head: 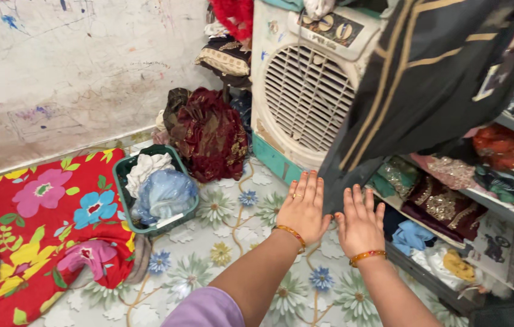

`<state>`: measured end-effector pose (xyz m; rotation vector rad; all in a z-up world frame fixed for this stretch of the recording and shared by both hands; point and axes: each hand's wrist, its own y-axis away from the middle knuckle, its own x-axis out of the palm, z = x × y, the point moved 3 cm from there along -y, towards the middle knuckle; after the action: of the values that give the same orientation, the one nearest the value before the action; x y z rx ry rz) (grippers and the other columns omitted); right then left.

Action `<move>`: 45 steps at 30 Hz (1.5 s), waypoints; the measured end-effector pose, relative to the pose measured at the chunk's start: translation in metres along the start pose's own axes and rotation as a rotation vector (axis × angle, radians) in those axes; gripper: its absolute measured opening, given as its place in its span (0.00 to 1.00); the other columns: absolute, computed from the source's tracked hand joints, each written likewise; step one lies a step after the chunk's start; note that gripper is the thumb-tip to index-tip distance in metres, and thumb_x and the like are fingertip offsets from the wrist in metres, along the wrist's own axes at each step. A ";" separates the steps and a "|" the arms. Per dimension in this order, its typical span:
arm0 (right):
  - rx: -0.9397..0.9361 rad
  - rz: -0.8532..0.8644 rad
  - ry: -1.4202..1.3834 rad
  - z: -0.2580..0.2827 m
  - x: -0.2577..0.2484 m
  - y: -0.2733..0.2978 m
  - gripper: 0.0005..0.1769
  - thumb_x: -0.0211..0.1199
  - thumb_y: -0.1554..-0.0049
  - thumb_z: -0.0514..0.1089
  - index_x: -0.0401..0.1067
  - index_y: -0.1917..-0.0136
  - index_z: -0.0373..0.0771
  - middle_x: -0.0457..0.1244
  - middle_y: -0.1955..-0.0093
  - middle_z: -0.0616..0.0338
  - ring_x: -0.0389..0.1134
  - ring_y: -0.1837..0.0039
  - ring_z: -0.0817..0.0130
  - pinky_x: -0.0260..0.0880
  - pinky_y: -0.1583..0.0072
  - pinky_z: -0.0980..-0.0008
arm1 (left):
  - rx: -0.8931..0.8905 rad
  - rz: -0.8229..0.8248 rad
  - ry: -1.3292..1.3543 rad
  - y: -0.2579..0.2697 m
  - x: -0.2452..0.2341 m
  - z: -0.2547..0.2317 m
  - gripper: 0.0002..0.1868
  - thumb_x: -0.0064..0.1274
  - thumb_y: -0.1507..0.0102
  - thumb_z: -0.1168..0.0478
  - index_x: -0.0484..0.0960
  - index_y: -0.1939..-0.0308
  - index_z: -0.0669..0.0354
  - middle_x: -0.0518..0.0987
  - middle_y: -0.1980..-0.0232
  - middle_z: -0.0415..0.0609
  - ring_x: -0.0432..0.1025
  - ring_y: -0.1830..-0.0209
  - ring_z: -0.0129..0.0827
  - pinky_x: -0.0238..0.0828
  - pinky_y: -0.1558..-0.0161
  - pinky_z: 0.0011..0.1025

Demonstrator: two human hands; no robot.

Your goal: The person folds several pieces of clothing on a floral mat and places them into a metal wardrobe. The person handles a maroon embroidered garment, a floral-patterned cloth, and a green-and-white folded item, placing each into the wardrobe.

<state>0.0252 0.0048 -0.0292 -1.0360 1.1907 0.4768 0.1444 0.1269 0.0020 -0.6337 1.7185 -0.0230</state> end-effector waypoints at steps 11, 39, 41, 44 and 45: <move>-0.030 -0.044 -0.046 0.043 0.010 -0.016 0.35 0.50 0.39 0.55 0.55 0.21 0.42 0.46 0.17 0.52 0.39 0.16 0.48 0.37 0.22 0.41 | -0.058 0.000 -0.040 0.012 -0.018 0.039 0.48 0.46 0.37 0.43 0.51 0.24 0.73 0.46 0.19 0.65 0.38 0.18 0.55 0.34 0.23 0.48; -0.190 0.011 -0.050 0.104 0.032 -0.084 0.35 0.49 0.38 0.56 0.53 0.21 0.42 0.42 0.16 0.52 0.35 0.16 0.48 0.34 0.22 0.44 | -0.179 -0.076 -0.093 0.012 -0.034 0.117 0.47 0.45 0.36 0.42 0.51 0.24 0.72 0.47 0.19 0.66 0.39 0.18 0.55 0.35 0.23 0.48; -0.189 0.003 -0.047 0.116 0.034 -0.082 0.35 0.49 0.39 0.56 0.53 0.21 0.43 0.43 0.16 0.53 0.35 0.15 0.48 0.34 0.22 0.43 | -0.168 -0.068 -0.095 0.019 -0.037 0.125 0.47 0.45 0.36 0.42 0.51 0.23 0.72 0.47 0.19 0.66 0.39 0.18 0.56 0.34 0.23 0.49; -0.189 0.010 -0.043 0.134 0.036 -0.078 0.36 0.49 0.39 0.56 0.53 0.21 0.43 0.43 0.16 0.53 0.36 0.15 0.48 0.34 0.21 0.43 | -0.169 -0.061 -0.113 0.031 -0.043 0.137 0.47 0.45 0.36 0.42 0.51 0.23 0.71 0.47 0.19 0.66 0.39 0.18 0.56 0.33 0.23 0.49; -0.188 0.013 -0.042 0.140 0.037 -0.078 0.36 0.49 0.39 0.55 0.53 0.21 0.43 0.43 0.16 0.53 0.36 0.15 0.48 0.35 0.21 0.43 | -0.171 -0.061 -0.124 0.035 -0.045 0.142 0.47 0.45 0.36 0.42 0.51 0.23 0.71 0.47 0.19 0.66 0.38 0.17 0.56 0.33 0.23 0.49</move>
<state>0.1718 0.0789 -0.0307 -1.1736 1.1310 0.6271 0.2653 0.2209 -0.0058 -0.7973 1.5917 0.1196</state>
